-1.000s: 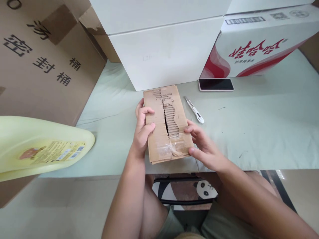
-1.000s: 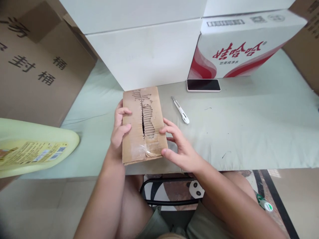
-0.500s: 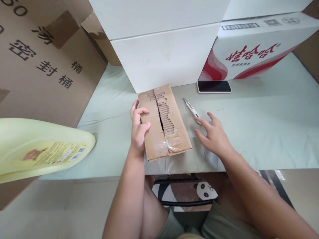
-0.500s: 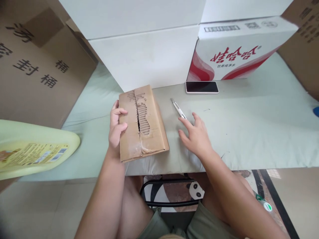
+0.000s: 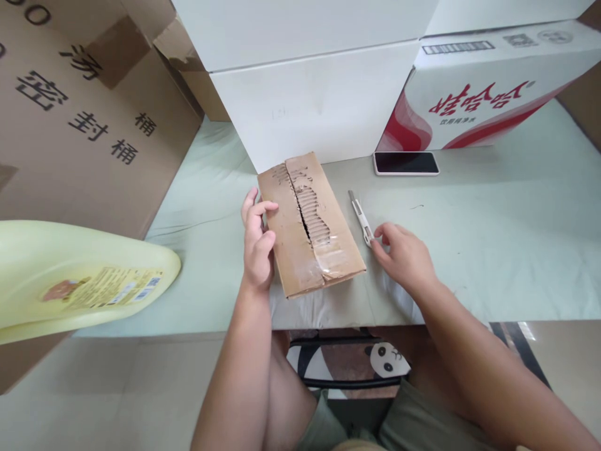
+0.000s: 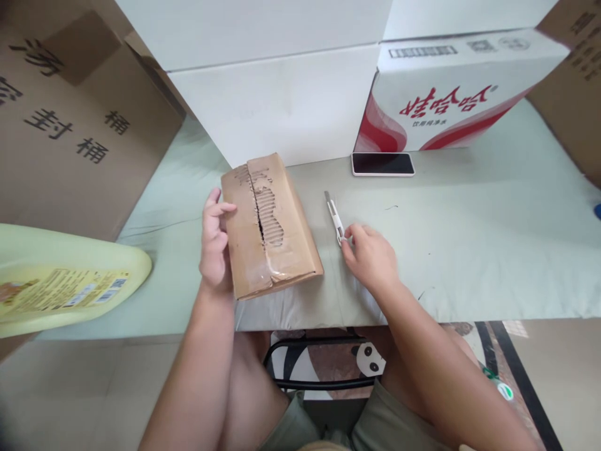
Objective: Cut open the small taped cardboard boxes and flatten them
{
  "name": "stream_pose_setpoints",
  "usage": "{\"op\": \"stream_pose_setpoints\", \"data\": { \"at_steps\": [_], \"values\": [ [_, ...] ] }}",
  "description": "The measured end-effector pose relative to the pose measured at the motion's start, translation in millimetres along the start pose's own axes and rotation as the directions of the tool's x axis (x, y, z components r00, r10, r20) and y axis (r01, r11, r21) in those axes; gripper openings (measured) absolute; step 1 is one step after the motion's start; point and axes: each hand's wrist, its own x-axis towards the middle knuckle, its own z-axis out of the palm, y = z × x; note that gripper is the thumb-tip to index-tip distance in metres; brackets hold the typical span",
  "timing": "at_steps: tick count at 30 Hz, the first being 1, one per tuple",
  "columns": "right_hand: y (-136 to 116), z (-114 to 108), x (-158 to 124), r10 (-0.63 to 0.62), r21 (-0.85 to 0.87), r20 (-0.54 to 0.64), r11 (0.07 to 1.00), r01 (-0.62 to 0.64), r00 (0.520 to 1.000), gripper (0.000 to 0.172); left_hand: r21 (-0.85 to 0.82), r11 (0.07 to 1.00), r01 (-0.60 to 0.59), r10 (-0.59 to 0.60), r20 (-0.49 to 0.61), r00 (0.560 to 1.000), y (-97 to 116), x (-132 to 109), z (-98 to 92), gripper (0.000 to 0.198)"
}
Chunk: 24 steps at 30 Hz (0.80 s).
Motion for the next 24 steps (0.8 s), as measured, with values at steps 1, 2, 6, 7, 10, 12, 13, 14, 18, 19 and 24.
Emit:
{"op": "stream_pose_setpoints", "data": {
  "at_steps": [1, 2, 6, 7, 10, 12, 13, 14, 18, 19, 24],
  "values": [
    [-2, -2, 0, 0.029, -0.006, 0.027, 1.0, -0.029, 0.999, 0.025, -0.023, 1.0, -0.013, 0.013, -0.007, 1.0, 0, -1, -0.3, 0.055],
    [-4, -3, -1, 0.046, -0.01, 0.05, 0.999, -0.045, 0.998, 0.026, -0.047, 0.998, -0.031, 0.03, -0.012, 0.999, 0, -2, -0.4, 0.057],
    [-11, -7, -2, 0.041, -0.05, 0.13, 0.998, -0.035, 0.991, 0.037, -0.026, 0.987, -0.161, 0.161, -0.013, 0.987, 4, -15, 3.0, 0.049],
    [-12, -9, -1, 0.042, -0.068, 0.158, 0.997, -0.031, 0.987, 0.039, 0.013, 0.978, -0.207, 0.208, -0.013, 0.978, 6, -20, 4.9, 0.047],
    [-16, -13, 0, 0.035, -0.11, 0.23, 0.994, -0.01, 0.973, 0.042, 0.161, 0.913, -0.375, 0.378, 0.013, 0.926, 19, -38, 11.3, 0.046],
    [-18, -16, 1, 0.034, -0.124, 0.26, 0.992, -0.002, 0.965, 0.043, 0.266, 0.846, -0.463, 0.458, 0.082, 0.885, 27, -46, 14.8, 0.047],
    [-19, -17, 2, 0.043, -0.125, 0.271, 0.992, -0.009, 0.961, 0.044, 0.311, 0.812, -0.495, 0.482, 0.123, 0.868, 30, -48, 16.2, 0.047],
    [-20, -17, 2, 0.058, -0.122, 0.281, 0.992, -0.024, 0.958, 0.045, 0.352, 0.78, -0.517, 0.494, 0.159, 0.855, 32, -49, 17.5, 0.044],
    [-19, -15, 3, 0.076, -0.075, 0.276, 0.996, -0.058, 0.958, 0.046, 0.431, 0.707, -0.562, 0.53, 0.205, 0.823, 28, -44, 23.6, 0.036],
    [-18, -14, 3, 0.058, -0.051, 0.26, 0.998, -0.047, 0.964, 0.045, 0.443, 0.698, -0.562, 0.537, 0.196, 0.821, 25, -43, 25.8, 0.035],
    [-10, -12, 3, -0.014, 0.198, 0.099, 0.98, -0.005, 0.995, 0.034, 0.514, 0.649, -0.561, 0.584, 0.138, 0.8, 19, -37, 42.7, 0.031]
  ]
}}
